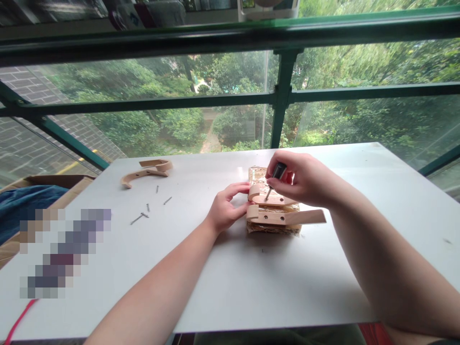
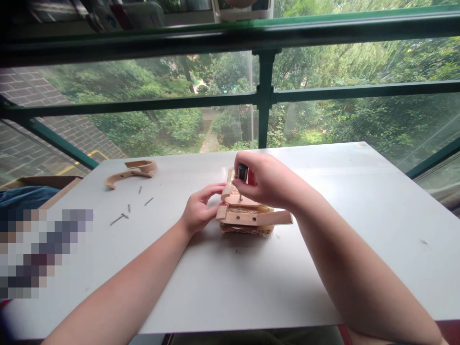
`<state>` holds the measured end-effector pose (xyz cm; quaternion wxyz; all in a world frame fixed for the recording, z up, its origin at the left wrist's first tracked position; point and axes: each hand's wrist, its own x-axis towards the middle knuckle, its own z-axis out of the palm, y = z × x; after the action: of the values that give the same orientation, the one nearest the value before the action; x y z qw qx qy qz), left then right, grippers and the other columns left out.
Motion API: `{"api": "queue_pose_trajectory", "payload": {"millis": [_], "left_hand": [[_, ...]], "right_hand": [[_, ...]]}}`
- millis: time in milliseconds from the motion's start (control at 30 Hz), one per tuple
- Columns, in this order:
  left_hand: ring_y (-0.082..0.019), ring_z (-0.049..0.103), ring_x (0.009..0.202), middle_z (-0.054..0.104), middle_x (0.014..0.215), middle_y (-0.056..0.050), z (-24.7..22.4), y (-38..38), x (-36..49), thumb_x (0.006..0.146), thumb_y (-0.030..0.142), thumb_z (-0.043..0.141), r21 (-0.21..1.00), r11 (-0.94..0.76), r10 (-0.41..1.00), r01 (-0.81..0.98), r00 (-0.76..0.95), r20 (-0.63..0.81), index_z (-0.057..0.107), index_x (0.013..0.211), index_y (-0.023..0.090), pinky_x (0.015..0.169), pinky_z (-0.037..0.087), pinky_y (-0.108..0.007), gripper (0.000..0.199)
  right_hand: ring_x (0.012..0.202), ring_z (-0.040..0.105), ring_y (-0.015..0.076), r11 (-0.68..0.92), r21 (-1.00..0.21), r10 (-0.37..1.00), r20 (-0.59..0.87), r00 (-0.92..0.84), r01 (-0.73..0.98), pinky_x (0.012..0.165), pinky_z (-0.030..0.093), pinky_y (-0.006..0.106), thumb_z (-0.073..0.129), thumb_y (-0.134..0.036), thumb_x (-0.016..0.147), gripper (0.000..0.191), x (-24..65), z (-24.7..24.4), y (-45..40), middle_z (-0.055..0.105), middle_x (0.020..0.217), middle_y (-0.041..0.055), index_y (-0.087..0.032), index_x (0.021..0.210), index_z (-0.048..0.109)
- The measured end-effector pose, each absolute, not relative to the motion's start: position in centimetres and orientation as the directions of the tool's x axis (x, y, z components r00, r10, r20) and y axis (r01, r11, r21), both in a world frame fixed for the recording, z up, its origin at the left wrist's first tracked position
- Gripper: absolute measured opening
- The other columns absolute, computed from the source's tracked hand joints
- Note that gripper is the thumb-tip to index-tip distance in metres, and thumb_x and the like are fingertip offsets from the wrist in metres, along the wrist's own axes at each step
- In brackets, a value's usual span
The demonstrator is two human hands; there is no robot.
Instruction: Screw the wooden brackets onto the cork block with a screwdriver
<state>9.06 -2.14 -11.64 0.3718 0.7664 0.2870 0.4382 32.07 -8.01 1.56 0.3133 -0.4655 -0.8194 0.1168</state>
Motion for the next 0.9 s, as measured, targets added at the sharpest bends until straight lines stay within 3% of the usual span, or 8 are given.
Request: {"api": "queue_pose_trajectory", "payload": {"millis": [167,467,700,833,900], "left_hand": [[-0.029,0.059,0.127,0.067,0.129,-0.011,-11.5,-2.2,9.1,0.075,0.031,0.079,0.825,-0.553,0.770,0.119,0.450,0.452,0.071,0.114,0.020,0.114,0.043,-0.044,0.041],[-0.029,0.058,0.127,0.067,0.130,-0.011,-11.6,-2.2,9.1,0.076,0.031,0.078,0.831,-0.545,0.771,0.112,0.456,0.444,0.071,0.113,0.020,0.115,0.043,-0.043,0.039],[-0.028,0.058,0.127,0.067,0.129,-0.010,-11.6,-2.2,9.1,0.076,0.029,0.078,0.828,-0.548,0.772,0.114,0.450,0.449,0.071,0.114,0.021,0.114,0.043,-0.042,0.039],[-0.028,0.059,0.127,0.067,0.129,-0.010,-11.7,-2.2,9.1,0.077,0.029,0.078,0.828,-0.550,0.771,0.112,0.449,0.451,0.071,0.114,0.020,0.114,0.043,-0.042,0.039],[-0.028,0.059,0.126,0.067,0.129,-0.010,-11.7,-2.2,9.1,0.077,0.030,0.078,0.827,-0.551,0.771,0.114,0.450,0.451,0.071,0.113,0.020,0.114,0.042,-0.042,0.038]], "right_hand": [[0.069,0.056,0.0116,0.614,-0.494,0.786,0.453,-0.420,0.616,0.062,0.043,0.023,0.059,-0.015,0.082,0.011,32.0,1.5,-7.9,0.064,0.085,0.0014,-0.020,0.092,0.060],[0.080,0.064,0.0144,0.599,-0.535,0.801,0.380,-0.463,0.596,0.069,0.048,0.024,0.050,-0.002,0.074,0.033,32.7,1.8,-8.2,0.069,0.093,0.0024,-0.020,0.101,0.058],[0.075,0.064,0.0148,0.542,-0.517,0.840,0.360,-0.407,0.662,0.067,0.047,0.025,0.058,-0.017,0.084,0.024,33.0,2.0,-8.2,0.071,0.091,0.0028,-0.022,0.107,0.060],[0.064,0.058,0.0116,0.523,-0.515,0.849,0.388,-0.359,0.680,0.058,0.042,0.023,0.066,-0.028,0.082,0.012,32.8,2.0,-8.1,0.066,0.075,-0.0010,-0.021,0.092,0.064],[0.057,0.051,0.0096,0.518,-0.490,0.844,0.427,-0.325,0.701,0.054,0.038,0.023,0.070,-0.033,0.080,0.016,32.6,1.9,-8.1,0.060,0.065,-0.0034,-0.021,0.081,0.061]]}}
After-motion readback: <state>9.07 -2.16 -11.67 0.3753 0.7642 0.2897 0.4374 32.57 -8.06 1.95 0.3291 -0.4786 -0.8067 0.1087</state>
